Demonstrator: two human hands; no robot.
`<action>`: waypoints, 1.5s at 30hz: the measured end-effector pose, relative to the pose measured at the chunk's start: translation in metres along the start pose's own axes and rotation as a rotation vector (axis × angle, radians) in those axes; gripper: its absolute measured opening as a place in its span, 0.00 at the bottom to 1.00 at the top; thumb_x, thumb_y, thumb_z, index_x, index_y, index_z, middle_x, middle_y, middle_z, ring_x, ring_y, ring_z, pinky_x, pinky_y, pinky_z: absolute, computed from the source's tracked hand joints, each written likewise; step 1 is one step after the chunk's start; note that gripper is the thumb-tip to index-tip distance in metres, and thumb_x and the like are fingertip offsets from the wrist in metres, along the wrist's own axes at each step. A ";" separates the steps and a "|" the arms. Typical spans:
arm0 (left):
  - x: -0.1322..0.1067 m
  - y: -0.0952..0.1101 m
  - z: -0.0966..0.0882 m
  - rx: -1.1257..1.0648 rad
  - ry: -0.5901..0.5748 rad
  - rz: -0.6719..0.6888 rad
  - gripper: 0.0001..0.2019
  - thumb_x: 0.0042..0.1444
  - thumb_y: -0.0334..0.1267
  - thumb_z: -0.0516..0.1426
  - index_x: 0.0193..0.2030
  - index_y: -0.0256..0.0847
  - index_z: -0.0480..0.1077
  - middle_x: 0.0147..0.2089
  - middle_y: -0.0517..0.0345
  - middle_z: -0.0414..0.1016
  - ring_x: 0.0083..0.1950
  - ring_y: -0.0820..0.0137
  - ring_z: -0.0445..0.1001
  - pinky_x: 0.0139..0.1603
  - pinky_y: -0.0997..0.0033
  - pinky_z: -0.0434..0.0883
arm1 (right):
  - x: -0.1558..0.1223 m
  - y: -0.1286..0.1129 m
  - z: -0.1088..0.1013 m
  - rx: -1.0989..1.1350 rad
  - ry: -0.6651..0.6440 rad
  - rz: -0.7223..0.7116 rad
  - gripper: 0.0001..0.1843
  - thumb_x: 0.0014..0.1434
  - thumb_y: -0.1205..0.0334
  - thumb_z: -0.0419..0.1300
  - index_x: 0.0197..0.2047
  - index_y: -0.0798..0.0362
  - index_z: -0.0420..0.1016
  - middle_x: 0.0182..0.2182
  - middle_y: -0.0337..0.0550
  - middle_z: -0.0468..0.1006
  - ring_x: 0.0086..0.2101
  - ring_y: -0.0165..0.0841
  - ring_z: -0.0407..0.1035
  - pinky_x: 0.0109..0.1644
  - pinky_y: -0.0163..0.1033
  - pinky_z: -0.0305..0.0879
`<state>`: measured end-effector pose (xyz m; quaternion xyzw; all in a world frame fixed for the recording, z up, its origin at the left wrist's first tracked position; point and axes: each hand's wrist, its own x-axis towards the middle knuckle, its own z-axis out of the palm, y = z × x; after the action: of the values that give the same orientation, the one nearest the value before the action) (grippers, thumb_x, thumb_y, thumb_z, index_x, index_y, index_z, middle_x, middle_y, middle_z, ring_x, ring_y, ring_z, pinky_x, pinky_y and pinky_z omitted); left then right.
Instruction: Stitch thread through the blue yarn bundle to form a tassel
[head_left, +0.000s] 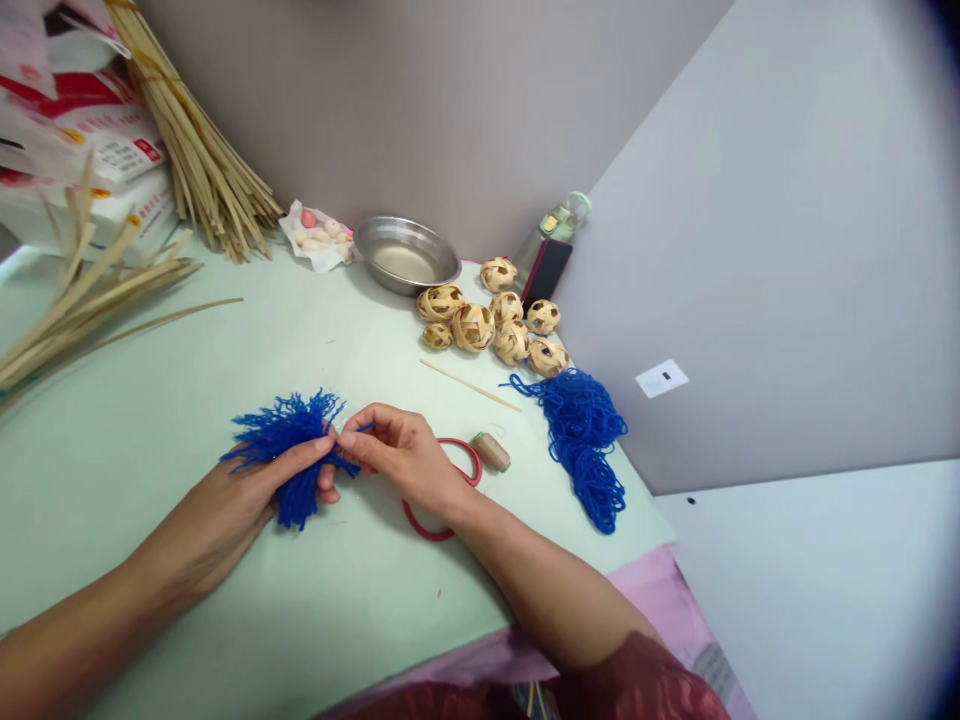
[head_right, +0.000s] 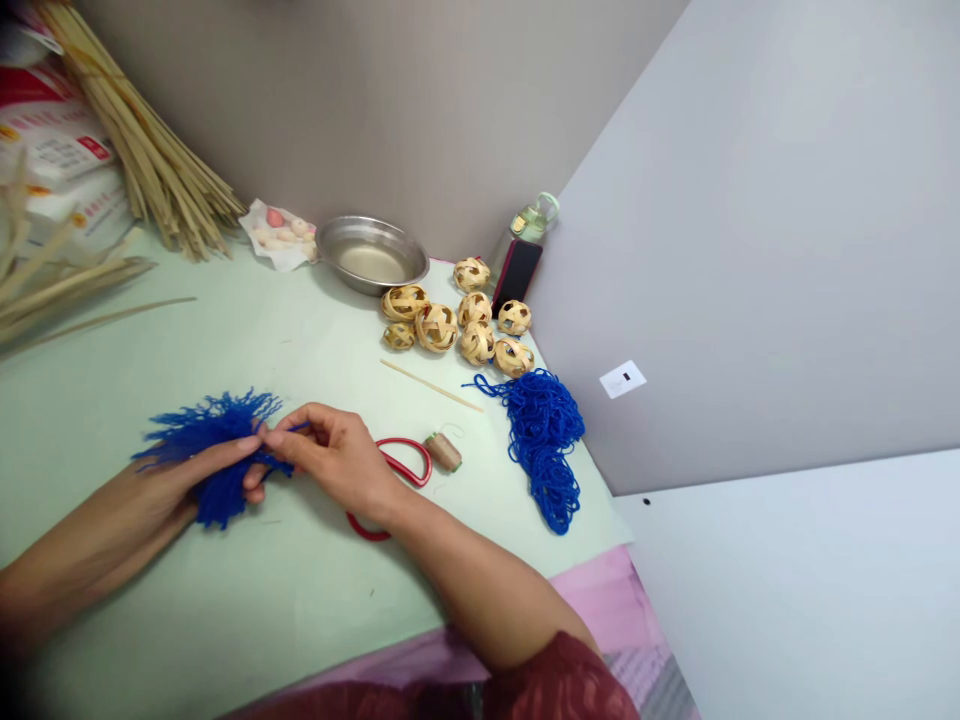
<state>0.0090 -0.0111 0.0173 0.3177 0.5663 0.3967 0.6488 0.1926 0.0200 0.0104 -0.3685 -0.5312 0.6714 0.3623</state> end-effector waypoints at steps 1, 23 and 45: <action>0.001 -0.001 -0.001 0.009 -0.009 0.008 0.19 0.38 0.57 0.76 0.26 0.44 0.83 0.25 0.56 0.83 0.29 0.63 0.77 0.31 0.66 0.73 | 0.000 0.000 0.000 0.010 -0.002 0.005 0.30 0.56 0.32 0.76 0.38 0.51 0.76 0.27 0.36 0.78 0.29 0.29 0.65 0.38 0.38 0.65; -0.003 -0.004 -0.006 0.045 -0.038 0.056 0.16 0.46 0.53 0.76 0.25 0.43 0.83 0.25 0.55 0.83 0.30 0.63 0.77 0.31 0.67 0.72 | -0.001 -0.002 0.003 0.143 -0.023 0.036 0.22 0.51 0.50 0.82 0.37 0.52 0.79 0.30 0.36 0.81 0.31 0.29 0.73 0.42 0.37 0.69; -0.001 -0.004 0.000 -0.192 0.013 0.099 0.15 0.47 0.50 0.79 0.35 0.47 0.85 0.30 0.61 0.81 0.32 0.68 0.75 0.33 0.74 0.76 | -0.001 -0.001 0.004 0.101 0.049 0.083 0.23 0.49 0.48 0.82 0.35 0.51 0.78 0.28 0.35 0.78 0.28 0.28 0.68 0.36 0.35 0.64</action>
<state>0.0097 -0.0134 0.0145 0.2791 0.5136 0.4828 0.6521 0.1900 0.0176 0.0123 -0.3877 -0.4722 0.7025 0.3650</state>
